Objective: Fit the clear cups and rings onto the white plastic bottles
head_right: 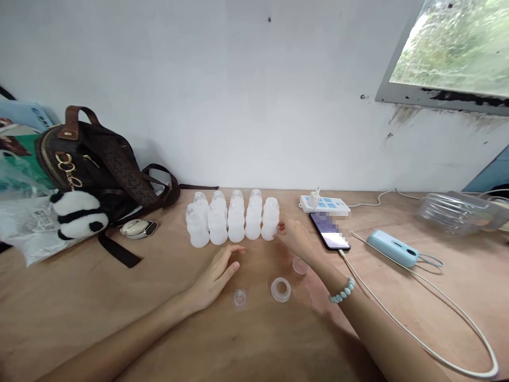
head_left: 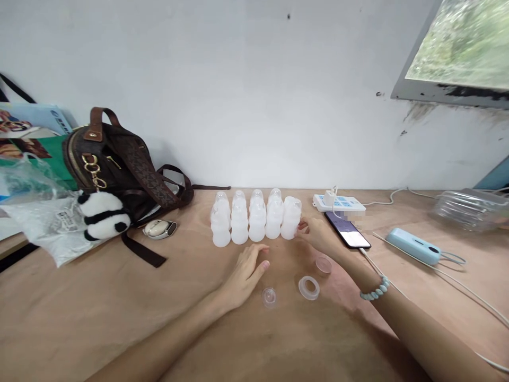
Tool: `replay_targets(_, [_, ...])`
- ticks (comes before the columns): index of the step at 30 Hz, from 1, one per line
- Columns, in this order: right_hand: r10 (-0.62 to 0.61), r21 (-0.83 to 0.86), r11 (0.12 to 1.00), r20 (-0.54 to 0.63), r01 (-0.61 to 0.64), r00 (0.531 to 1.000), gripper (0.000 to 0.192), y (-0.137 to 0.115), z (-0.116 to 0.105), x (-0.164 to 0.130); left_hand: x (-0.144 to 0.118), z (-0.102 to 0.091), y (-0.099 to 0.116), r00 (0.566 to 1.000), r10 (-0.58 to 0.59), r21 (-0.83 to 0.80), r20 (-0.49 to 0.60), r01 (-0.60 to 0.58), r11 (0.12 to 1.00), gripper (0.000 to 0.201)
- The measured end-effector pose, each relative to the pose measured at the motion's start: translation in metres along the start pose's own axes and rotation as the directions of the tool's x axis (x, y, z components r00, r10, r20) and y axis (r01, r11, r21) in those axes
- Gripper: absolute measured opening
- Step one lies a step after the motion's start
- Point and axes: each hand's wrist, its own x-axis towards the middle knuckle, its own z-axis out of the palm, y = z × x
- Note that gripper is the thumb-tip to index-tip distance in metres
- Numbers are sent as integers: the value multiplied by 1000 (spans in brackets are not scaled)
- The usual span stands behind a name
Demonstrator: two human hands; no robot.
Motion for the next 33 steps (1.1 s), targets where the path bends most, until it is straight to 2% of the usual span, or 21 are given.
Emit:
replay_targets(3, [-25, -66, 997, 17, 26, 1000, 14, -10, -16, -18, 4, -8, 0, 992, 26, -2, 123, -26, 1000, 29])
replay_targets(5, [-112, -96, 988, 118, 124, 987, 8, -20, -25, -35, 7, -14, 1, 962, 81, -19, 259, -79, 997, 30])
replay_targets(7, [-240, -185, 932, 328, 311, 914, 16, -32, -29, -53, 9, -19, 2, 916, 145, -32, 373, -143, 989, 36])
replay_targets(9, [-222, -308, 867, 464, 391, 858, 26, -40, -27, -68, 10, -22, 5, 889, 172, -23, 423, -179, 984, 38])
replay_targets(11, [-174, -387, 828, 510, 406, 842, 27, -44, -20, -76, 10, -20, 6, 894, 155, -1, 421, -170, 985, 32])
replay_targets(14, [-179, -389, 834, 478, 391, 860, 12, -45, -12, -79, 11, -12, 5, 935, 107, 52, 338, -132, 990, 26])
replay_targets(17, [-297, -268, 890, 276, 370, 914, 6, -47, -13, -76, 13, -3, 2, 962, 75, 111, 261, -107, 988, 43])
replay_targets(18, [-353, -190, 901, 199, 390, 914, 7, -48, -13, -75, 13, -2, 0, 966, 72, 117, 247, -104, 988, 53])
replay_targets(20, [-466, -24, 882, 119, 471, 877, 19, -51, -9, -74, 14, 0, -1, 969, 76, 104, 236, -103, 989, 67])
replay_targets(22, [-541, 59, 840, 144, 539, 828, 27, -53, 1, -73, 14, -1, -2, 970, 83, 80, 229, -104, 991, 73])
replay_targets(25, [-535, -5, 830, 277, 558, 798, 33, -51, 20, -72, 13, -2, -2, 971, 78, 61, 227, -95, 994, 77])
replay_targets(27, [-501, -27, 843, 325, 538, 802, 44, -50, 24, -70, 13, -3, -3, 972, 65, 60, 225, -81, 995, 80])
replay_targets(29, [-476, -3, 866, 307, 501, 824, 53, -50, 20, -70, 13, -3, -3, 972, 51, 63, 228, -67, 996, 78])
replay_targets(31, [-458, 9, 881, 262, 472, 849, 46, -53, 13, -70, 13, -2, -3, 972, 49, 67, 229, -66, 996, 73])
replay_targets(33, [-454, -13, 882, 241, 471, 858, 28, -54, 12, -71, 13, -2, -3, 971, 59, 72, 231, -78, 994, 67])
